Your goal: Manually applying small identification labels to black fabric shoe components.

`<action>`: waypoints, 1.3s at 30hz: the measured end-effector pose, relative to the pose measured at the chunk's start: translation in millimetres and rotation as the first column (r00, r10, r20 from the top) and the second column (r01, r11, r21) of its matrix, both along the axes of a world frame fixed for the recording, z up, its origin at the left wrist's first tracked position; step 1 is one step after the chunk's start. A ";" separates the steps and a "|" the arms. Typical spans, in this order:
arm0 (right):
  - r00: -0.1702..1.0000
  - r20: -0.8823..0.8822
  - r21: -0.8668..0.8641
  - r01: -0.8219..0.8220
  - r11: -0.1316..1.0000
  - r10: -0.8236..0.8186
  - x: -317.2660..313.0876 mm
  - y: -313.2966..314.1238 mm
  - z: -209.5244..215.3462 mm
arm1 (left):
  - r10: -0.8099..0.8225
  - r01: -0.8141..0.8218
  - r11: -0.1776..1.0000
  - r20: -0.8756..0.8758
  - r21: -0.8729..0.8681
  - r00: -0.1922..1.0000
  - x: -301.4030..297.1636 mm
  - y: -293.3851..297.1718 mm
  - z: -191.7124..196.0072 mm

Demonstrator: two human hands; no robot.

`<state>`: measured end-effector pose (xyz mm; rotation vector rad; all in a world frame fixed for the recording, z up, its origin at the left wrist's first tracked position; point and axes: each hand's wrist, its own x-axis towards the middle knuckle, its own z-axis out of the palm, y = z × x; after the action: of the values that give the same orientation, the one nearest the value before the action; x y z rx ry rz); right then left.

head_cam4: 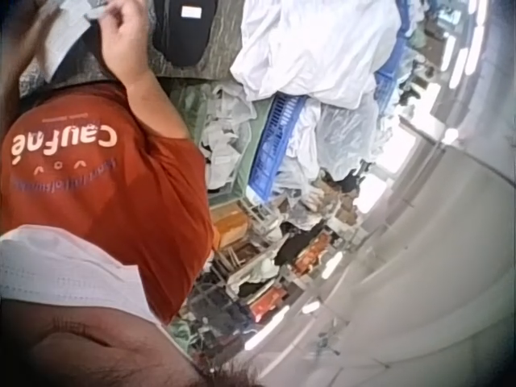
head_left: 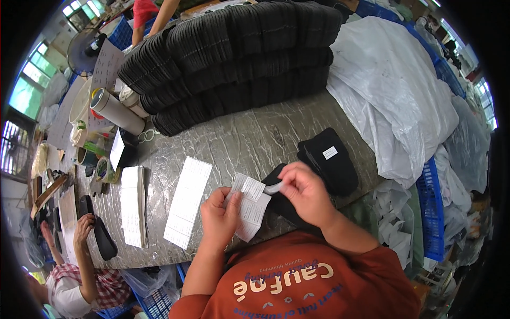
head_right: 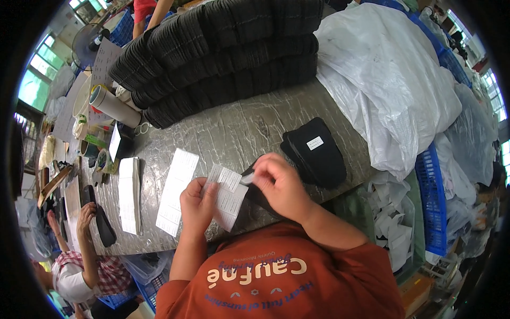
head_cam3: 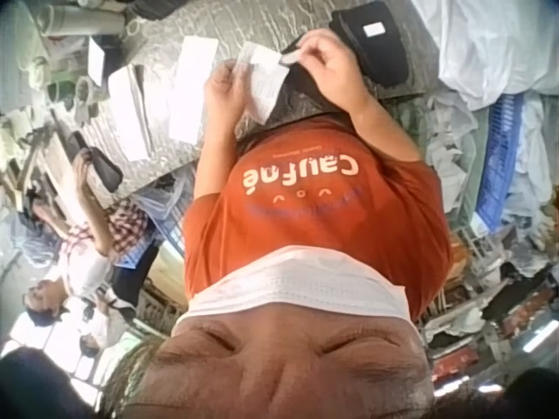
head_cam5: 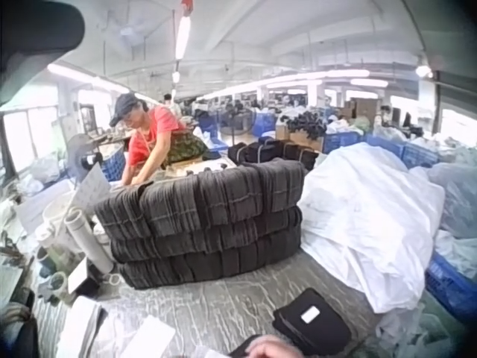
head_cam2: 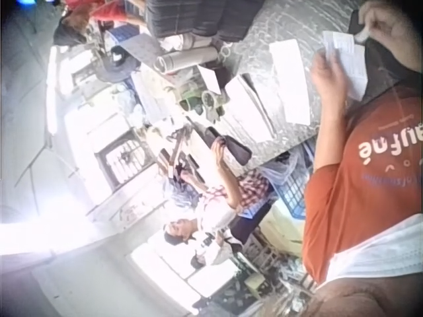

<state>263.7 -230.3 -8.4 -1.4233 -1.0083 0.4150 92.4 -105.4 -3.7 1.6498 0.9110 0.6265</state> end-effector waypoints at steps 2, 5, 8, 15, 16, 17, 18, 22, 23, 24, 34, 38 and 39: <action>0.961 -0.274 -0.079 0.000 0.997 -0.022 13.5 -2.7 0.5 | -0.209 0.242 0.949 -0.171 0.202 0.963 -5.7 4.4 3.2; 0.972 -0.217 -0.290 0.022 0.957 -0.088 25.1 -2.1 0.3 | -0.600 0.630 0.666 -0.214 0.400 0.771 -2.8 -0.9 20.3; 0.961 -0.268 -0.361 -0.031 0.932 -0.072 21.0 -6.1 -11.2 | -0.662 0.703 0.524 -0.289 0.481 0.691 5.2 -13.1 21.3; 0.985 -0.169 -0.419 -0.041 0.907 -0.034 16.5 -4.2 -14.8 | -0.616 0.713 0.466 -0.387 0.524 0.687 5.3 -15.7 10.0; 0.985 -0.170 -0.422 -0.043 0.906 -0.032 16.2 -4.0 -15.4 | -0.621 0.718 0.461 -0.389 0.522 0.681 5.5 -15.2 10.2; 0.984 -0.173 -0.430 -0.046 0.902 -0.033 15.6 -4.1 -15.8 | -0.620 0.717 0.463 -0.387 0.521 0.682 5.4 -15.3 9.9; 0.984 -0.177 -0.438 -0.048 0.898 -0.034 15.2 -4.0 -16.2 | -0.621 0.716 0.462 -0.385 0.524 0.683 5.4 -15.6 9.4; 0.988 -0.152 -0.466 -0.040 0.884 -0.035 15.7 -3.9 -17.1 | -0.621 0.709 0.462 -0.376 0.533 0.687 5.2 -16.3 6.7; 0.993 -0.112 -0.475 -0.024 0.880 -0.033 15.8 -3.4 -16.4 | -0.622 0.709 0.462 -0.376 0.532 0.687 5.8 -16.3 8.0; 0.997 -0.071 -0.483 -0.008 0.876 -0.030 15.9 -3.1 -16.1 | -0.612 0.707 0.469 -0.382 0.530 0.693 6.9 -16.4 10.6; 0.998 -0.041 -0.510 0.020 0.860 -0.048 15.6 -3.6 -21.6 | -0.583 0.731 0.420 -0.456 0.538 0.672 12.1 -18.0 5.9; 0.991 -0.027 -0.485 0.099 0.869 -0.128 12.3 -2.2 -23.0 | -0.576 0.727 0.412 -0.461 0.550 0.675 12.7 -19.1 5.9; 0.990 0.000 -0.504 0.122 0.855 -0.141 11.4 -1.6 -23.2 | -0.572 0.726 0.409 -0.465 0.553 0.676 12.7 -19.4 6.0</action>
<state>275.2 -231.8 -31.6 -1.9358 -0.7930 0.6333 105.1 -124.8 2.3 2.6165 0.0126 0.2240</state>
